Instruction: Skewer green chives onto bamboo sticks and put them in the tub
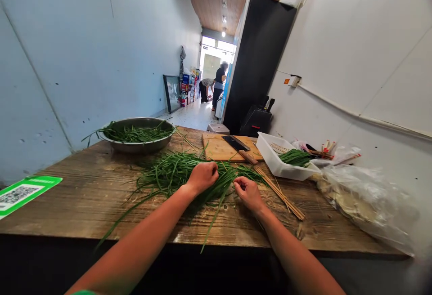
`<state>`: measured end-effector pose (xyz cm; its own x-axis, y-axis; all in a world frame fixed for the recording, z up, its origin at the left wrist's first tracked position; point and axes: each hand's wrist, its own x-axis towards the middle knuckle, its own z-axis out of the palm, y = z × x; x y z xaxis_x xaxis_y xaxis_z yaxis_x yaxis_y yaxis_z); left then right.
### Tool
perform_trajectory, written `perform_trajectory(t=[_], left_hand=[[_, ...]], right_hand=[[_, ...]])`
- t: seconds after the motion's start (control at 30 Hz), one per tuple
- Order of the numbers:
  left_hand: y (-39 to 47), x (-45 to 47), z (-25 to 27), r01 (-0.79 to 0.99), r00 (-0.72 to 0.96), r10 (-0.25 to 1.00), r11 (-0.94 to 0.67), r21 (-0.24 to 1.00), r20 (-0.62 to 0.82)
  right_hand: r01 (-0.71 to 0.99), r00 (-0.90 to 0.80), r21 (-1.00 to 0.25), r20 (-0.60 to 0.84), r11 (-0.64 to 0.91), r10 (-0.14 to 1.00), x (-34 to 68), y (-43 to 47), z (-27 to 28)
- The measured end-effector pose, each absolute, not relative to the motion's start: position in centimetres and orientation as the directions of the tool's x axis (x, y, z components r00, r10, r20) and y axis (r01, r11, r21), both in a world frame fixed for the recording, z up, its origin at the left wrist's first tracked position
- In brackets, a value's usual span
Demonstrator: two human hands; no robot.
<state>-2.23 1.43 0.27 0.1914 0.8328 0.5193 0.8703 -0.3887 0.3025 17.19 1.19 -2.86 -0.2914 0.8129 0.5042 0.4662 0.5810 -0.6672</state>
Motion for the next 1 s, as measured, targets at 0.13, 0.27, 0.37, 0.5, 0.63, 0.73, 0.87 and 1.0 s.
perform_trajectory(t=[0.13, 0.27, 0.37, 0.5, 0.63, 0.73, 0.87, 1.0], left_hand=[[2.3, -1.9, 0.3, 0.708, -0.018, 0.851, -0.359, 0.607, 0.525], [4.1, -1.2, 0.3, 0.58, -0.12, 0.887, -0.303, 0.757, 0.447], [5.2, -0.6, 0.1, 0.594, -0.1, 0.883, -0.317, 0.739, 0.459], [6.1, -0.3, -0.4, 0.581, -0.129, 0.885, -0.298, 0.758, 0.447], [6.7, -0.7, -1.0, 0.52, -0.168, 0.896, -0.274, 0.809, 0.411], [6.8, -1.0, -1.3, 0.505, -0.216, 0.88, -0.271, 0.82, 0.423], [6.5, -1.1, -1.3, 0.493, -0.176, 0.883, -0.303, 0.816, 0.434], [6.1, -1.0, -1.3, 0.503, -0.149, 0.887, -0.313, 0.806, 0.437]], right_hand=[[0.44, -0.275, -0.678, 0.523, 0.589, 0.807, 17.1, 0.7, -3.5], [0.444, -0.222, -0.688, 0.536, 0.574, 0.815, 16.9, 0.0, -3.3], [0.449, -0.181, -0.699, 0.538, 0.556, 0.823, 16.7, 0.1, -3.0], [0.453, -0.131, -0.715, 0.538, 0.533, 0.833, 16.7, 0.5, -2.8], [0.46, -0.1, -0.725, 0.531, 0.513, 0.841, 16.7, 0.6, -3.1], [0.458, -0.099, -0.726, 0.533, 0.514, 0.841, 16.6, 0.5, -3.1], [0.453, -0.105, -0.726, 0.533, 0.517, 0.84, 16.6, 0.3, -2.9], [0.451, -0.116, -0.73, 0.521, 0.513, 0.845, 16.6, 0.3, -2.9]])
